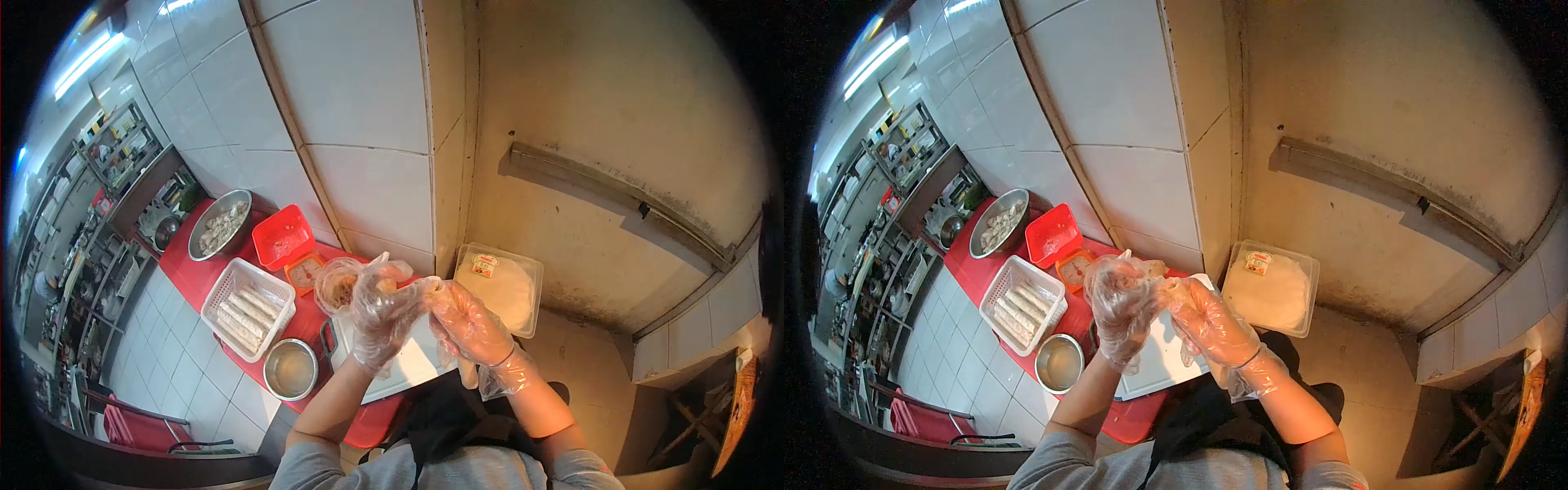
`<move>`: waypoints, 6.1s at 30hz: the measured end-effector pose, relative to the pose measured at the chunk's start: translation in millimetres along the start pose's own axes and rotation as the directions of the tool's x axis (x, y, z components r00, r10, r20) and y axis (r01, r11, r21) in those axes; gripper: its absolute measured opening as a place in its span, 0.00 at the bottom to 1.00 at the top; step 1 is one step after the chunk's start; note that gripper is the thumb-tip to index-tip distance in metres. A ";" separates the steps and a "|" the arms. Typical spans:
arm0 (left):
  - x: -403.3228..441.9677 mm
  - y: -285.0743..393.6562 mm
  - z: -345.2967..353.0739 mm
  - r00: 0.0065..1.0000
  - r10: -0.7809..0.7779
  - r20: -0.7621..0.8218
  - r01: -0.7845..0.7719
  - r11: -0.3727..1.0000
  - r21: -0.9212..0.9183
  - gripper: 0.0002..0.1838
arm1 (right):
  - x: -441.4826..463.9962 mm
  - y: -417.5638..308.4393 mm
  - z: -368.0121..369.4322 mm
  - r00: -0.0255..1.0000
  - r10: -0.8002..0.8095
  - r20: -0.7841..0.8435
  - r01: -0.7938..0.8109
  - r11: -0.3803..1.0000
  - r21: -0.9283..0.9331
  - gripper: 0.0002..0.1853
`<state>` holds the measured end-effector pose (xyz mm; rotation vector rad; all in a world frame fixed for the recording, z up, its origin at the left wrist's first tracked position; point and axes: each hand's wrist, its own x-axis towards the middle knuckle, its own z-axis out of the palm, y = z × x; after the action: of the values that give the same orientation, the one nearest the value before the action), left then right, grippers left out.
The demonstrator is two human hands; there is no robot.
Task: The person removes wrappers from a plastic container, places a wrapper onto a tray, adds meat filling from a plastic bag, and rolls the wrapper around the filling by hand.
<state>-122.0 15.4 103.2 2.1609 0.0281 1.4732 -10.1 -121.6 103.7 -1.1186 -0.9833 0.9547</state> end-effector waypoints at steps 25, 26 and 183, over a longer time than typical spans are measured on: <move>2.5 -7.7 -21.9 0.920 -0.162 0.357 0.179 0.984 -0.016 0.19 | -4.7 -4.0 2.7 0.918 -0.396 -0.022 0.254 0.631 -0.733 0.20; -0.3 -10.0 -22.3 0.930 -0.141 0.340 0.142 0.990 0.022 0.20 | -4.2 -2.1 3.6 0.913 -0.407 -0.036 0.249 0.623 -0.742 0.20; -151.9 -341.4 -224.7 0.448 -0.845 -0.290 0.704 0.134 0.697 0.35 | -194.4 131.0 -263.4 0.622 0.025 -0.783 -0.360 0.897 -0.257 0.27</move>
<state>-289.3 355.7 -111.9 2.1337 1.7756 0.5691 172.2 -352.3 -91.0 -1.8091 -0.3264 0.3366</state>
